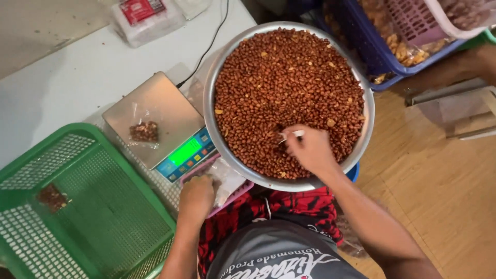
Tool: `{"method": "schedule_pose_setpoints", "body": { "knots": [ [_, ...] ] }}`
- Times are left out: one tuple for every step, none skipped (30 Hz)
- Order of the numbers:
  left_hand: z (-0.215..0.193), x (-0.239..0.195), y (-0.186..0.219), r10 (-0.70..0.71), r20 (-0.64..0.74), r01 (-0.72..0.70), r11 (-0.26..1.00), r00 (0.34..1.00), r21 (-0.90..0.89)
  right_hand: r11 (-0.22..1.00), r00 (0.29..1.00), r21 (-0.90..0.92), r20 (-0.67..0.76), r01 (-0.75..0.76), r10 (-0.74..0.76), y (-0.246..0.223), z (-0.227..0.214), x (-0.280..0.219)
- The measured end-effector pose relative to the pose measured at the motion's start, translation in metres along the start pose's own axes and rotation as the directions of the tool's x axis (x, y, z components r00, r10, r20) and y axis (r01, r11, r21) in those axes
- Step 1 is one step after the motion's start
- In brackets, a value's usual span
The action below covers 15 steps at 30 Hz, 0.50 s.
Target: The person scoops roasted peanuts from a large metal bowl into small plastic bags using a white plastic spoon. Each filled bag is placed on a digital scale to check the weight, then moved into a green basket. The process repeats continuously throughout the clip.
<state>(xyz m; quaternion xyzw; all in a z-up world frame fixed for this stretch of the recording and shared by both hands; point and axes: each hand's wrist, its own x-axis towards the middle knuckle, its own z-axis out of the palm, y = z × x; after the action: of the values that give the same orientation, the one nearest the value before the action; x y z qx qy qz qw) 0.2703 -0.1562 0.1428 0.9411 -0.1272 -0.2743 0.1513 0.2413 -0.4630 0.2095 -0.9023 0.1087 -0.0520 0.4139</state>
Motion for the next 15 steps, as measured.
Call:
{"method": "schedule_pose_setpoints", "body": {
  "knots": [
    [0.004,0.004,-0.004,0.038,0.046,-0.039,0.999,0.998,0.007,0.976,0.994,0.199,-0.052,-0.085,0.097,0.001,-0.003,-0.004],
    [-0.004,-0.008,-0.002,0.034,0.046,-0.035,0.999,0.998,0.004,0.977,0.994,0.198,-0.048,-0.084,0.095,0.0,-0.007,-0.004],
    [-0.013,-0.02,0.0,-0.001,-0.028,0.001,1.0,1.0,0.008,0.97,0.99,0.223,-0.071,-0.1,0.119,-0.001,-0.012,-0.004],
    [-0.023,-0.027,0.004,-0.025,-0.106,0.027,1.0,0.994,0.011,0.962,0.984,0.248,-0.106,-0.113,0.143,-0.002,-0.019,-0.002],
    [-0.028,-0.034,-0.001,-0.019,-0.11,0.02,1.0,0.994,0.011,0.963,0.984,0.246,-0.113,-0.109,0.14,-0.004,-0.023,0.0],
    [-0.031,-0.045,-0.006,0.123,-0.387,-0.103,0.992,0.914,0.072,0.946,0.981,0.303,-0.116,-0.114,0.156,-0.006,-0.028,-0.001],
    [-0.034,-0.056,-0.011,0.256,-0.622,-0.199,0.967,0.74,0.161,0.926,0.978,0.358,-0.119,-0.118,0.171,-0.007,-0.031,-0.003],
    [-0.044,-0.058,-0.007,0.256,-0.621,-0.199,0.967,0.741,0.162,0.925,0.978,0.36,-0.118,-0.119,0.172,-0.005,-0.032,-0.004],
    [-0.054,-0.061,-0.003,0.255,-0.665,-0.316,0.948,0.702,0.029,0.91,0.977,0.398,-0.118,-0.117,0.177,-0.004,-0.032,-0.005],
    [-0.064,-0.064,0.0,0.239,-0.711,-0.428,0.899,0.661,-0.096,0.893,0.977,0.436,-0.116,-0.11,0.178,-0.003,-0.032,-0.005],
    [-0.057,-0.057,-0.001,0.237,-0.713,-0.425,0.9,0.66,-0.094,0.892,0.978,0.438,-0.114,-0.108,0.174,-0.006,-0.031,-0.004],
    [-0.048,-0.051,-0.002,0.176,-0.735,-0.456,0.868,0.654,-0.198,0.879,0.977,0.467,-0.124,-0.098,0.174,-0.009,-0.032,-0.005],
    [-0.039,-0.045,-0.003,0.114,-0.751,-0.486,0.823,0.65,-0.296,0.865,0.975,0.494,-0.133,-0.088,0.175,-0.011,-0.032,-0.005],
    [-0.05,-0.041,0.011,0.115,-0.751,-0.487,0.821,0.651,-0.297,0.866,0.975,0.493,-0.135,-0.088,0.176,-0.019,-0.037,-0.006],
    [-0.06,-0.038,0.024,0.16,-0.752,-0.525,0.806,0.64,-0.275,0.885,0.975,0.445,-0.094,-0.139,0.2,-0.027,-0.041,-0.006]
  ]
}}
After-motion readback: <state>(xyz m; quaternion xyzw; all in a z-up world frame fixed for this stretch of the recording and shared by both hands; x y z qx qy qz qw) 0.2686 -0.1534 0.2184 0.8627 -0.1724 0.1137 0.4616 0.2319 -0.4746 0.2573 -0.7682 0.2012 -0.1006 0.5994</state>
